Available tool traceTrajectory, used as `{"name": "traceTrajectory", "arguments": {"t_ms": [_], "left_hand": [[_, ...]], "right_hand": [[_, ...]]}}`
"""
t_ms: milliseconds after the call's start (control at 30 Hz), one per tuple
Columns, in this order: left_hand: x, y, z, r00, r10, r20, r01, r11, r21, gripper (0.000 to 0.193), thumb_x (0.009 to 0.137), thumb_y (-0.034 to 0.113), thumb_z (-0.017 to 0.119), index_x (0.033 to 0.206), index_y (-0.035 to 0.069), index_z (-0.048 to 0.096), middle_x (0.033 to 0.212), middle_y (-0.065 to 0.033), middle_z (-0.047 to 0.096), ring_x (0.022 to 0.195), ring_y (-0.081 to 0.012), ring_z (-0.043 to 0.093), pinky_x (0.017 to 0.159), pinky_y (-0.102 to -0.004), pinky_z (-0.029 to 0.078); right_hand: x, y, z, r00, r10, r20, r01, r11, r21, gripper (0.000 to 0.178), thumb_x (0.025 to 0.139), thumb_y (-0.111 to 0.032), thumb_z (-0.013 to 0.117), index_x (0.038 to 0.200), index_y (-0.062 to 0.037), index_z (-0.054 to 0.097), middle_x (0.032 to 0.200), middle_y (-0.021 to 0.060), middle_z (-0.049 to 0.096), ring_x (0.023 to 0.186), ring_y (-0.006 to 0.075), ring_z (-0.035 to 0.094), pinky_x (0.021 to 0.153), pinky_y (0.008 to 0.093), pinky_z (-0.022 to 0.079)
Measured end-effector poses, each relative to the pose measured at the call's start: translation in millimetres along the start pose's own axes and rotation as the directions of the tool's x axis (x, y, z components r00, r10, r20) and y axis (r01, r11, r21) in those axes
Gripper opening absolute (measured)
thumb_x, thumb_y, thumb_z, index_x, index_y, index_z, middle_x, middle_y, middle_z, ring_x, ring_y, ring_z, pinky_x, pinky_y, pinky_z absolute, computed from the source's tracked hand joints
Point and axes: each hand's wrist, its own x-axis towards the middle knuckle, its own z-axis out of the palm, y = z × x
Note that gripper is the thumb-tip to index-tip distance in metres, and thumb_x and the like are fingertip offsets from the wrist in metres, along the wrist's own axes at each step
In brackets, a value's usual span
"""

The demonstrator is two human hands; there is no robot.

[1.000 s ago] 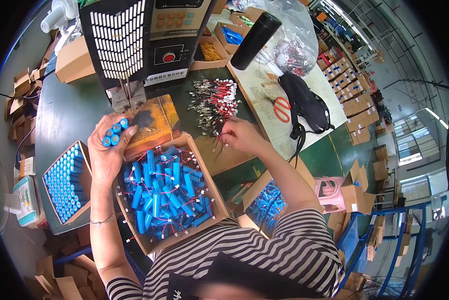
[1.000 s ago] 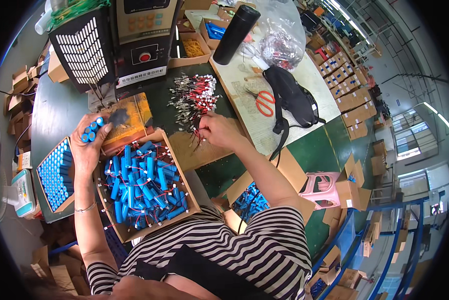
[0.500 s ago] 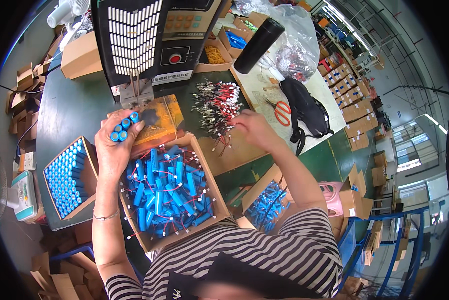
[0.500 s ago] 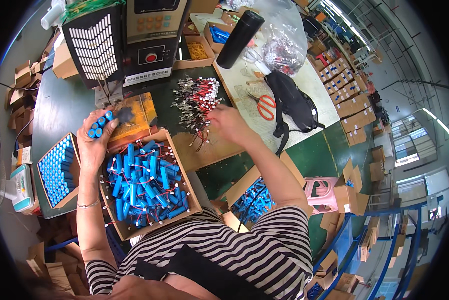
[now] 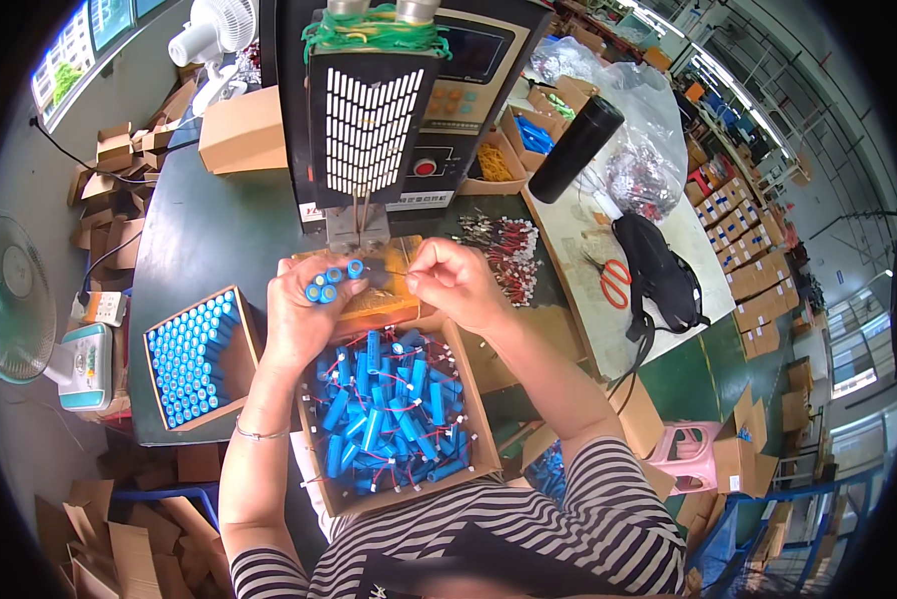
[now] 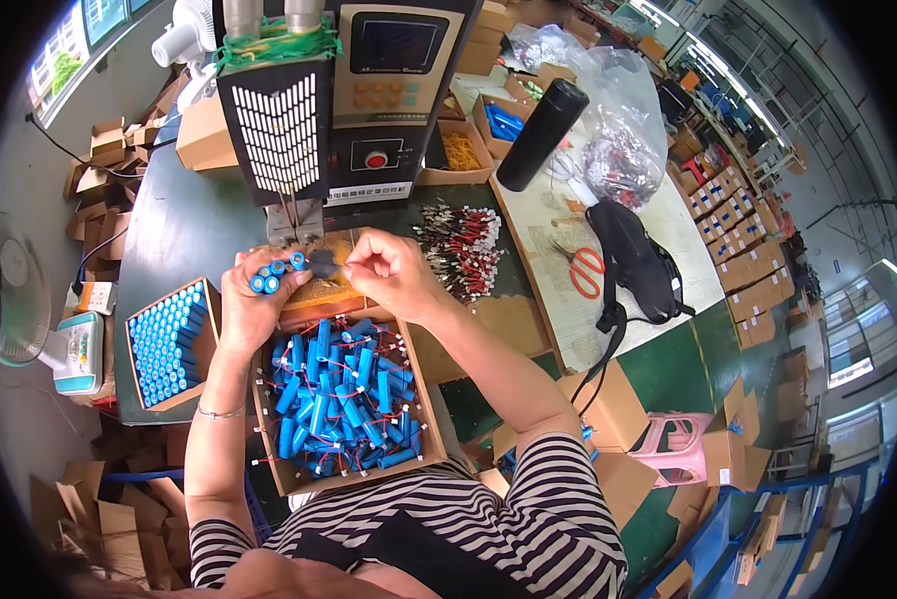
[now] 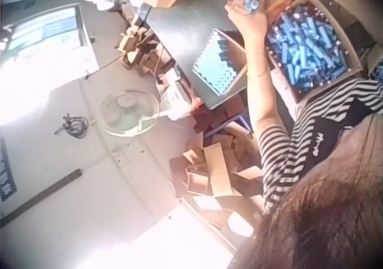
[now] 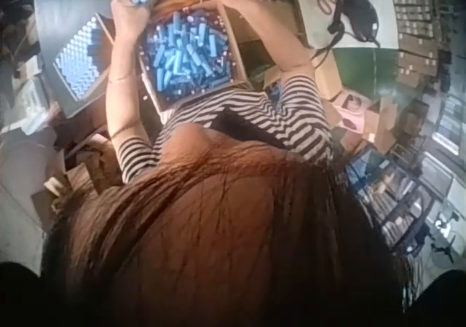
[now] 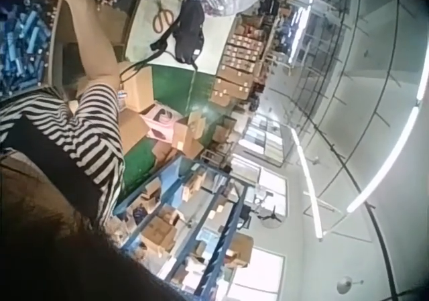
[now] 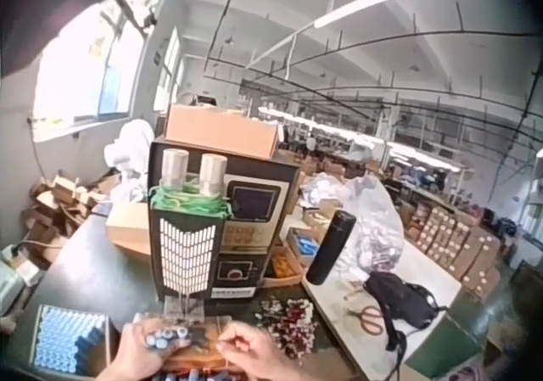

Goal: Manually assemble battery components by placing blue cells into a holder and applying connectors.

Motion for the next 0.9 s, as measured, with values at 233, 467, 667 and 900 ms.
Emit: {"name": "traceTrajectory", "arguments": {"t_ms": [233,467,667,900], "left_hand": [[14,-2,0,1.0,-0.012,0.015,0.01,0.995,0.095,0.028,0.067,0.017,0.079,0.066,0.004,0.054,0.064,-0.0092,0.058,0.069,-0.0263,0.046,0.067,-0.0365,0.042],[14,-3,2,1.0,-0.017,0.011,0.017,0.997,0.073,0.034,0.067,0.017,0.079,0.062,0.003,0.048,0.061,-0.0098,0.055,0.067,-0.0261,0.044,0.065,-0.0365,0.041],[13,-2,0,0.999,-0.041,0.027,0.039,0.996,0.076,0.035,0.068,0.017,0.079,0.062,0.003,0.047,0.06,-0.01,0.053,0.065,-0.0249,0.043,0.064,-0.0352,0.041],[20,3,3,0.993,0.12,-0.02,-0.118,0.991,0.066,0.024,0.07,0.014,0.075,0.067,0.004,0.054,0.068,-0.0094,0.056,0.067,-0.0295,0.051,0.071,-0.0364,0.04]], "right_hand": [[6,3,15,0.985,-0.128,-0.12,0.12,0.99,-0.07,0.011,0.08,0.008,0.058,0.077,0.0,0.051,0.077,0.0007,0.051,0.068,0.0036,0.046,0.059,0.0198,0.039],[3,2,19,0.967,-0.199,-0.156,0.176,0.973,-0.152,0.011,0.078,0.008,0.059,0.075,-0.0002,0.051,0.075,0.0004,0.05,0.066,0.0035,0.046,0.057,0.0193,0.038],[2,0,20,0.972,-0.187,-0.146,0.169,0.977,-0.129,0.012,0.078,0.008,0.058,0.076,-0.0002,0.051,0.076,0.001,0.05,0.067,0.0037,0.046,0.058,0.0194,0.038],[7,0,13,0.984,-0.113,-0.134,0.11,0.993,-0.034,0.008,0.082,0.006,0.059,0.079,0.0006,0.053,0.077,-0.0006,0.053,0.068,0.0021,0.048,0.059,0.018,0.039]]}}
